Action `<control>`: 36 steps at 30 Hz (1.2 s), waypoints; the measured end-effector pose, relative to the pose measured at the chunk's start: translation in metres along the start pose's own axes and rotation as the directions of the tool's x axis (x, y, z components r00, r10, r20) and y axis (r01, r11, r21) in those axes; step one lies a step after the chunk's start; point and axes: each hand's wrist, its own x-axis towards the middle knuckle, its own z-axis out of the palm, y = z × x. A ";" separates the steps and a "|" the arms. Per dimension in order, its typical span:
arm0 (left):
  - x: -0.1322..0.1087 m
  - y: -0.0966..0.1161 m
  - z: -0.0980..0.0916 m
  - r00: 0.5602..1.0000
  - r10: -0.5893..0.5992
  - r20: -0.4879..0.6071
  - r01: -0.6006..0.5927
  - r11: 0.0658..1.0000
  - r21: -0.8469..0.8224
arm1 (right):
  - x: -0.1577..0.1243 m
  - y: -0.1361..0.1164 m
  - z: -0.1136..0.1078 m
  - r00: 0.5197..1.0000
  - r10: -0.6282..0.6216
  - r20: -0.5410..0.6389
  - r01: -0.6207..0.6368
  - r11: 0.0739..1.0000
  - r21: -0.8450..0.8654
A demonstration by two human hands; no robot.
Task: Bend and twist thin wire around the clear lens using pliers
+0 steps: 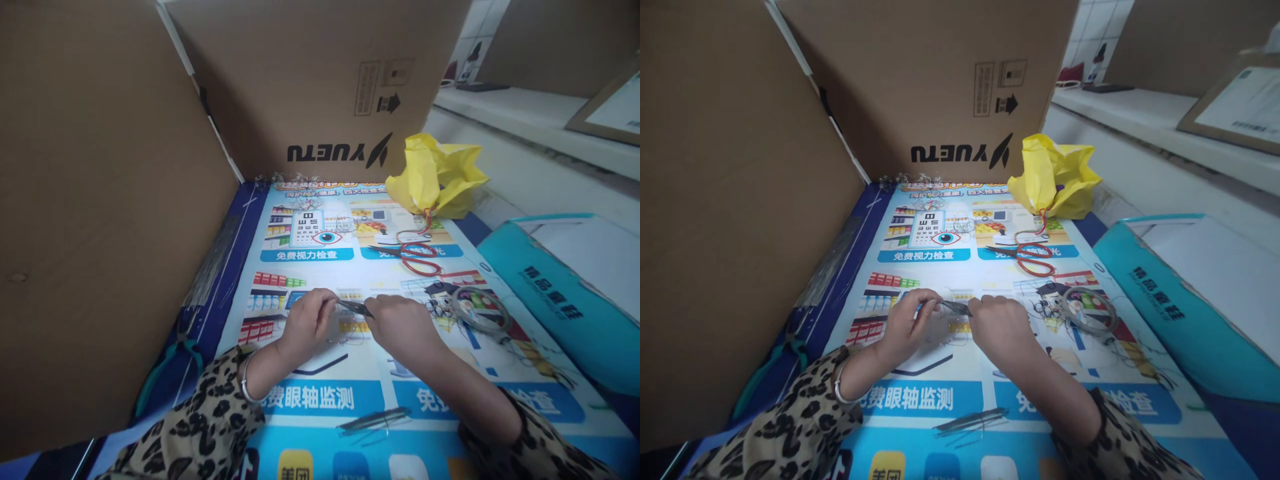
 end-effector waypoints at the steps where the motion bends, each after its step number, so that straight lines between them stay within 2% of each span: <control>1: 0.000 0.000 0.000 1.000 0.006 -0.004 -0.006 1.000 0.005 | 0.000 0.000 0.000 1.000 -0.002 0.005 0.002 1.000 -0.002; 13: -0.002 0.000 0.001 1.000 -0.014 0.004 0.014 1.000 0.003 | 0.002 0.002 0.005 1.000 -0.016 0.013 0.016 1.000 0.011; 17: -0.001 -0.001 0.001 1.000 -0.017 0.024 0.018 0.999 -0.027 | 0.002 0.003 0.003 1.000 0.015 0.024 -0.016 1.000 0.012; 25: 0.007 -0.003 -0.004 0.995 -0.029 0.091 0.041 0.989 -0.143 | 0.002 0.006 0.001 1.000 -0.011 -0.003 0.011 1.000 0.004; 36: 0.010 -0.007 -0.006 0.990 -0.007 0.142 0.030 0.987 -0.161 | 0.004 0.009 0.002 1.000 -0.027 0.013 0.026 0.999 0.043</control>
